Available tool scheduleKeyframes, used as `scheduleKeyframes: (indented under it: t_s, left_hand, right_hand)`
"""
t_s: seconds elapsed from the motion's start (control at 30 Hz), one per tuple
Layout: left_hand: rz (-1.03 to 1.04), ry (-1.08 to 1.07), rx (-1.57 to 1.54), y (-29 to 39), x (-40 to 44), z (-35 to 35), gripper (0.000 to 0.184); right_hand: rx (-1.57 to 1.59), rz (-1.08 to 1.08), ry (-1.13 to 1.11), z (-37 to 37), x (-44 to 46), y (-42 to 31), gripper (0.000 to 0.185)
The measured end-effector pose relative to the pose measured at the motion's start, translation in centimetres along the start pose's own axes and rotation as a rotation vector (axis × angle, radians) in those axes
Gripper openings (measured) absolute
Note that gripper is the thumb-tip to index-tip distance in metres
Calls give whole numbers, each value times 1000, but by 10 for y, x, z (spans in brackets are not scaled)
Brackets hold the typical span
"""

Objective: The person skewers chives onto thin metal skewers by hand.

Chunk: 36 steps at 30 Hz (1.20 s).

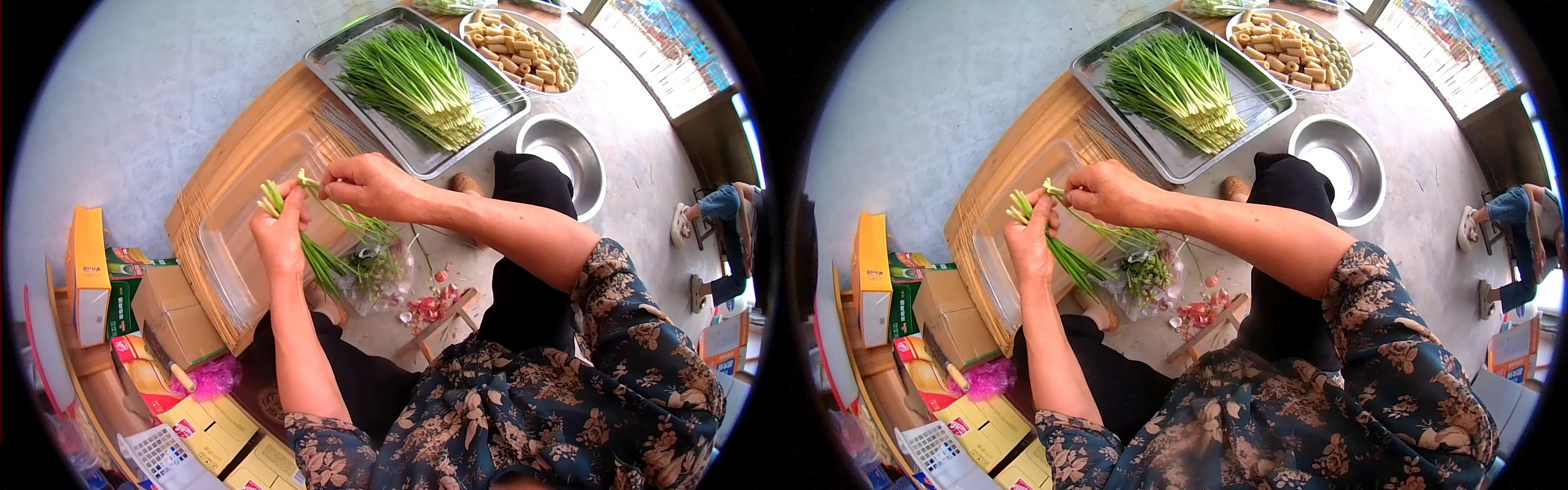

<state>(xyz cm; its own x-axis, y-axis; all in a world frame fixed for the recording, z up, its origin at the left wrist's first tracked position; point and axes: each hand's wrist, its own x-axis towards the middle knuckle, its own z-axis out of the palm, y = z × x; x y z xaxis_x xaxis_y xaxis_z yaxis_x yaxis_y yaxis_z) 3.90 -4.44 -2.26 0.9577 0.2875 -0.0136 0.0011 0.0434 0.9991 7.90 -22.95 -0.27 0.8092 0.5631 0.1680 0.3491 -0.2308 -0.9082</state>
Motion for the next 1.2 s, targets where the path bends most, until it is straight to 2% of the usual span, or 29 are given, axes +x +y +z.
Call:
scheduleKeyframes:
  t_s: [0.23,0.3,0.37,0.4,0.5,0.77,0.83,0.93,1.1,1.17,1.2]
  left_hand:
    - [124,107,104,0,7,-9,20]
    - [121,85,101,2,3,-7,22]
    - [-70,-176,40,5,-4,0,22]
    - [-70,-283,15,4,-6,3,21]
    - [-139,-377,-18,8,-12,12,20]
    - [-209,-410,-14,11,-13,11,18]
    - [-208,-424,-59,9,-12,9,17]
    - [-178,-335,-142,14,-12,11,18]
    - [-140,-289,-196,5,-4,-2,22]
    - [-140,-85,-197,4,-1,-5,22]
    - [-147,-58,-222,5,2,-9,24]
  right_hand:
    - [19,25,74,-2,10,8,20]
    - [132,83,107,-4,10,5,19]
    - [155,95,107,-3,12,5,19]
    - [218,107,64,-4,12,1,18]
    - [285,92,34,3,14,5,17]
    - [340,134,-3,7,18,10,14]
    - [294,89,4,8,19,12,11]
    - [422,95,64,10,21,18,10]
    - [387,111,63,5,21,15,12]
    - [274,187,45,-2,15,2,19]
    - [274,184,41,-2,13,1,19]
